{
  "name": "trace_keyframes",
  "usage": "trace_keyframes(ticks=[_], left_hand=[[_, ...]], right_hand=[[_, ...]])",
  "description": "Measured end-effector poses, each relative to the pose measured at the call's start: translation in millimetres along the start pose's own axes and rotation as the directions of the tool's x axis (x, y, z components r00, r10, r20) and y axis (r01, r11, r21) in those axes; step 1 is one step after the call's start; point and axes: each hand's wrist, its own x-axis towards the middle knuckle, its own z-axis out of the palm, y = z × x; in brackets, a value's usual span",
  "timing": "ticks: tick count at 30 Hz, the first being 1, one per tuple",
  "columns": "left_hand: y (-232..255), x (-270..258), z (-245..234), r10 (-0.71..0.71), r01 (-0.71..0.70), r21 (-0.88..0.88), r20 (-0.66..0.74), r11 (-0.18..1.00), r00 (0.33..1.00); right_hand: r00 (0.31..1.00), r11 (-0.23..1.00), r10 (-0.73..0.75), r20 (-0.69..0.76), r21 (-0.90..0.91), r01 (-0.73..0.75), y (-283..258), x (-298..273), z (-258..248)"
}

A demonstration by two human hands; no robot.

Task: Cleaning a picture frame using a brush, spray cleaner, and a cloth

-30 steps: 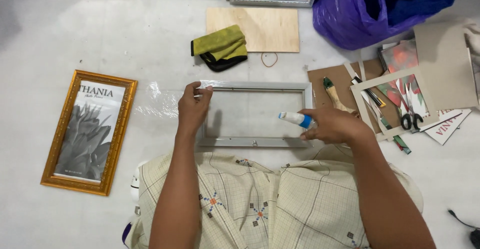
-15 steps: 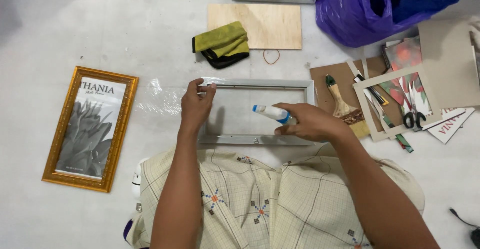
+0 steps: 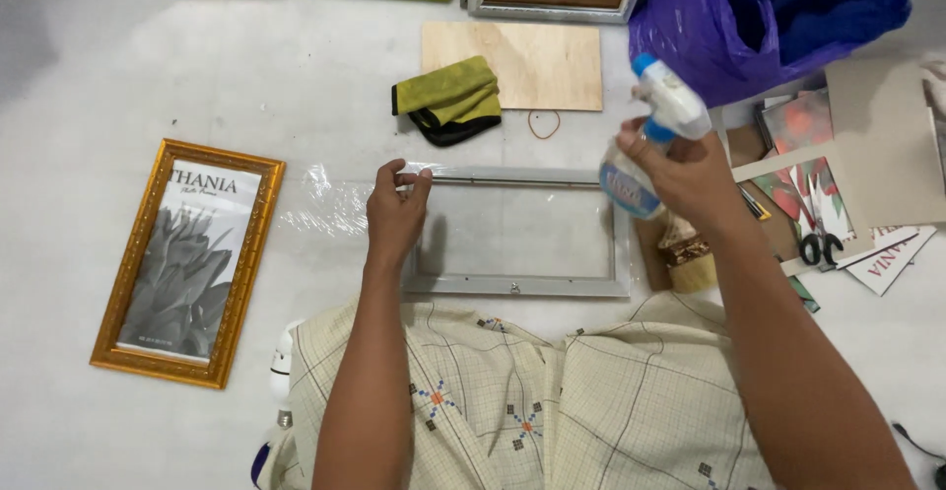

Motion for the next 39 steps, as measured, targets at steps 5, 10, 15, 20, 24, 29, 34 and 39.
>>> trace_keyframes(ticks=[5,10,15,20,24,29,34,39], left_hand=[[-14,12,2,-0.027,0.027,-0.001,-0.009,1.0,1.0],[-19,17,5,-0.043,0.043,0.045,-0.014,0.998,0.999],[-19,17,6,-0.062,0.062,0.033,-0.025,0.998,0.998],[-26,20,18,-0.029,0.029,0.002,-0.066,1.0,0.997],[-23,21,32,0.007,-0.018,-0.071,-0.149,0.997,0.989],[-26,22,28,-0.028,0.012,-0.095,-0.17,0.995,0.985],[-25,26,29,-0.095,0.07,-0.147,-0.17,0.987,0.981],[-18,22,34,-0.127,0.122,-0.162,-0.025,0.979,0.992]], right_hand=[[0.938,0.976,-0.036,-0.344,-0.214,-0.042,74,54,11],[0.875,0.977,0.085,-0.476,-0.133,-0.167,144,80,20],[0.898,0.954,0.209,-0.388,-0.121,-0.274,164,72,11],[0.845,0.864,0.236,-0.48,-0.295,-0.409,133,27,27],[0.873,0.805,0.28,-0.399,-0.397,-0.44,128,10,78],[0.805,0.788,0.552,-0.218,-0.179,-0.589,171,75,143],[0.736,0.73,0.627,-0.257,-0.136,-0.67,151,137,197],[0.599,0.562,0.749,-0.283,-0.206,-0.801,76,147,224]])
